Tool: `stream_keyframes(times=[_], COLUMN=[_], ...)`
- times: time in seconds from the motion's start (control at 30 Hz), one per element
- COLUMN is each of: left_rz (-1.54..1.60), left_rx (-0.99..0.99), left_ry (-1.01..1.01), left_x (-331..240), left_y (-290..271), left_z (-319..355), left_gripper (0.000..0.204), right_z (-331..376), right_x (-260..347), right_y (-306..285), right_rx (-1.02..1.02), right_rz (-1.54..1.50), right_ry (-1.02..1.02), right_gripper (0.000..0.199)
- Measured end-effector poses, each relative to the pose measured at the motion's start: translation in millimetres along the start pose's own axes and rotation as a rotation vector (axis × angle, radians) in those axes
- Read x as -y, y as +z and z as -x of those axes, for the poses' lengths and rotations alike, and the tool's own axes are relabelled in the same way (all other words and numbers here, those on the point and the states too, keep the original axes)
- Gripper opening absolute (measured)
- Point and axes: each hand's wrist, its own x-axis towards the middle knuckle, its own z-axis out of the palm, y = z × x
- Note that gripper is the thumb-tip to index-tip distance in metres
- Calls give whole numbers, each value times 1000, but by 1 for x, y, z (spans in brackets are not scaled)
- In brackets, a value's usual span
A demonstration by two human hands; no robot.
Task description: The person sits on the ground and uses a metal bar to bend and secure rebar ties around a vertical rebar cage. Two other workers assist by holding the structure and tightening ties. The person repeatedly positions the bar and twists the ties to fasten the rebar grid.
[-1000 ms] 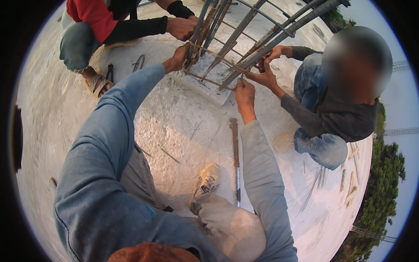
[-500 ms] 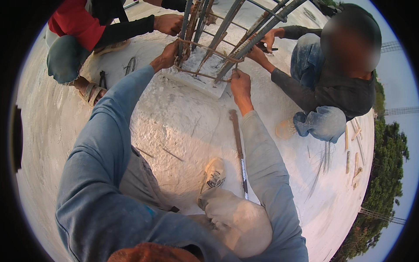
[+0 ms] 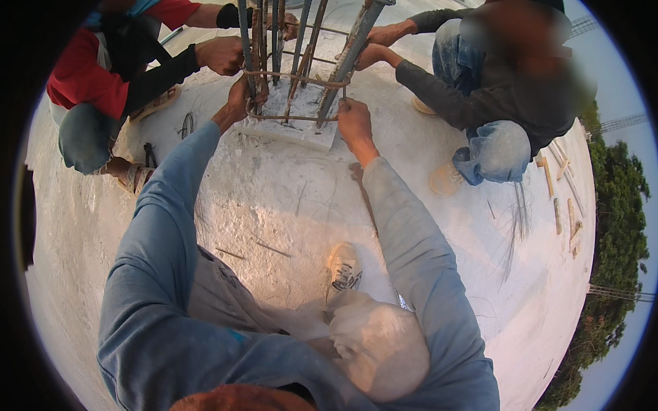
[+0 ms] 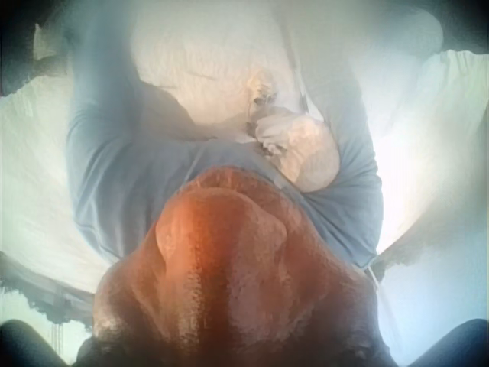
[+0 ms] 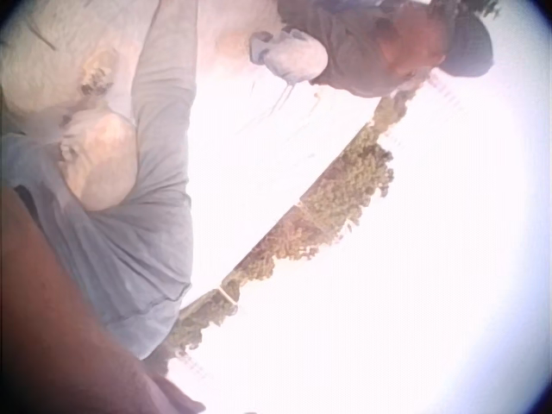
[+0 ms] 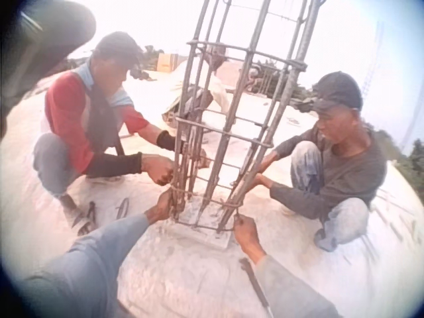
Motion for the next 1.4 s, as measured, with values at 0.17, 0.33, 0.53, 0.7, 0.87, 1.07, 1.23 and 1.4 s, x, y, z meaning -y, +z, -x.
stream_keyframes(times=[0.17, 0.33, 0.53, 0.7, 0.87, 1.07, 1.23, 1.4], left_rz=[59, 34, 78, 41, 66, 85, 77, 29], left_rx=[-138, -116, -115, -74, 16, 228, 224, 61], left_ry=[-43, -9, -109, -42, -24, -69, -145, -177], left_x=[0, 2, 1, 4, 6, 4, 1, -2], left_y=[2, 2, 2, -2, -12, -15, -17, -16], left_z=[-2, 1, -5, -2, -4, -11, -11, -1], left_gripper=[45, 57, 57, 54, 53, 55, 55, 59], right_z=[1, 4, 15, 45, 80, 67, 41, 45], right_x=[0, -1, 1, -13, -48, -38, 3, 10], right_y=[-1, -2, -11, -35, -61, -55, -22, -9], right_rx=[21, 37, 62, 228, 176, 224, 226, 173], right_rz=[-34, -88, -97, -461, -306, -413, -622, -537], right_ry=[37, 20, 27, 168, 317, 333, 288, 292], right_gripper=[35, 33, 30, 35, 36, 39, 36, 33])
